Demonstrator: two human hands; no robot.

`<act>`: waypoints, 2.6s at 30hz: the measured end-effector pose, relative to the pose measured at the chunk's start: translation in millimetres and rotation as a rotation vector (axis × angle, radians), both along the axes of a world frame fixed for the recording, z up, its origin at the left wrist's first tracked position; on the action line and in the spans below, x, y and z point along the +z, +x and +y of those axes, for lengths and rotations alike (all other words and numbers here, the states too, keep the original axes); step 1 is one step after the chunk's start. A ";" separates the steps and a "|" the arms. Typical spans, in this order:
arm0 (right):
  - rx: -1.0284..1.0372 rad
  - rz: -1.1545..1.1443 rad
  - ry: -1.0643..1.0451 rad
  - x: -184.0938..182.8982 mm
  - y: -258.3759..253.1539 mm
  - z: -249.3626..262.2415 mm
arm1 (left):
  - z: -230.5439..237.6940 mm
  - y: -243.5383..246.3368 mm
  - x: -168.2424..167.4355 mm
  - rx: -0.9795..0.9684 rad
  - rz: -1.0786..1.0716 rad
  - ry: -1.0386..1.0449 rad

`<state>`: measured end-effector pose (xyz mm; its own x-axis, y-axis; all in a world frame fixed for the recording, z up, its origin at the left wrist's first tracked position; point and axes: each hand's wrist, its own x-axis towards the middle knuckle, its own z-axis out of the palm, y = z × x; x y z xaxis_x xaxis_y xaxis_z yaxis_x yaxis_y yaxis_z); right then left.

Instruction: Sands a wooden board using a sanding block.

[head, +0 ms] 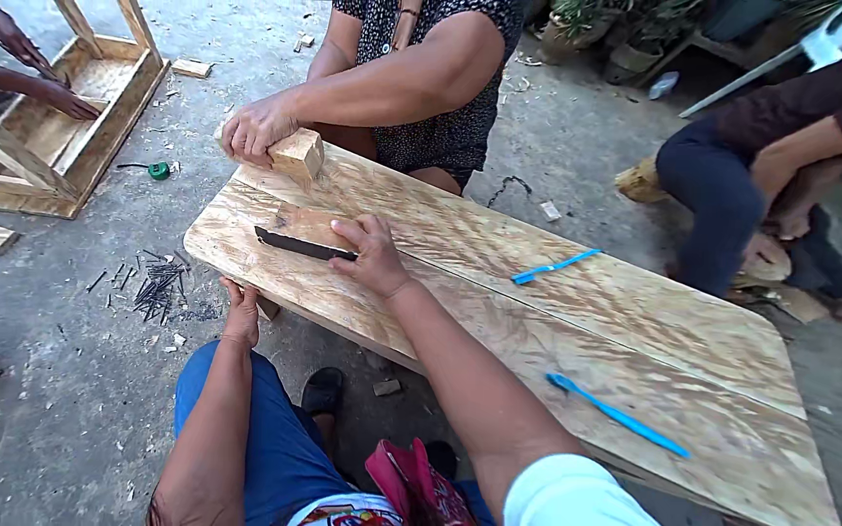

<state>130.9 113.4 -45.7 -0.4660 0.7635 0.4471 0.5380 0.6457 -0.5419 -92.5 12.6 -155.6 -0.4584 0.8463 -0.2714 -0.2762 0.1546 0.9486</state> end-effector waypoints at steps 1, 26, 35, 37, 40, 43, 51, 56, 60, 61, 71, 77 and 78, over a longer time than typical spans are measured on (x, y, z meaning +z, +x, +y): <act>0.021 -0.017 -0.014 2.0 -3.2 0.2 | -0.9 0.2 1.0 0.009 0.002 -0.014; -0.032 -0.107 -0.040 6.2 -20.0 -43.3 | -0.6 -4.8 0.6 -0.043 0.077 -0.142; -0.455 -0.061 0.058 -14.8 177.6 -114.4 | -0.2 -3.5 2.4 -0.045 0.135 -0.122; -0.491 -0.026 0.097 -16.2 163.4 -112.1 | -2.0 -7.8 -1.7 -0.054 0.126 -0.098; -0.451 -0.025 0.038 -11.1 99.8 -91.0 | 1.3 -8.4 -5.4 -0.060 0.128 -0.112; -0.312 -0.075 -0.107 0.9 36.8 -64.8 | 3.1 -3.2 0.5 -0.021 0.149 -0.184; -0.368 -0.114 -0.043 -0.4 124.8 -98.1 | -1.7 -7.6 10.2 -0.005 0.064 -0.249; -0.550 -0.122 -0.002 -9.2 261.1 -133.5 | -12.8 2.3 24.6 0.107 0.027 -0.220; -0.538 -0.074 -0.021 -11.5 294.4 -139.3 | -26.7 26.4 57.7 0.327 0.436 0.119; -0.550 -0.052 0.013 -15.1 285.2 -137.0 | -24.1 34.4 68.4 0.332 0.542 0.250; -0.461 -0.066 -0.104 -6.3 141.4 -112.6 | -18.3 412.0 188.6 -1.547 1.163 0.963; -0.470 -0.084 -0.127 0.8 144.0 -117.4 | -9.0 509.2 124.0 -1.754 1.470 0.795; -0.464 -0.097 -0.157 2.8 145.3 -118.6 | -4.4 509.7 122.5 -1.736 1.505 0.816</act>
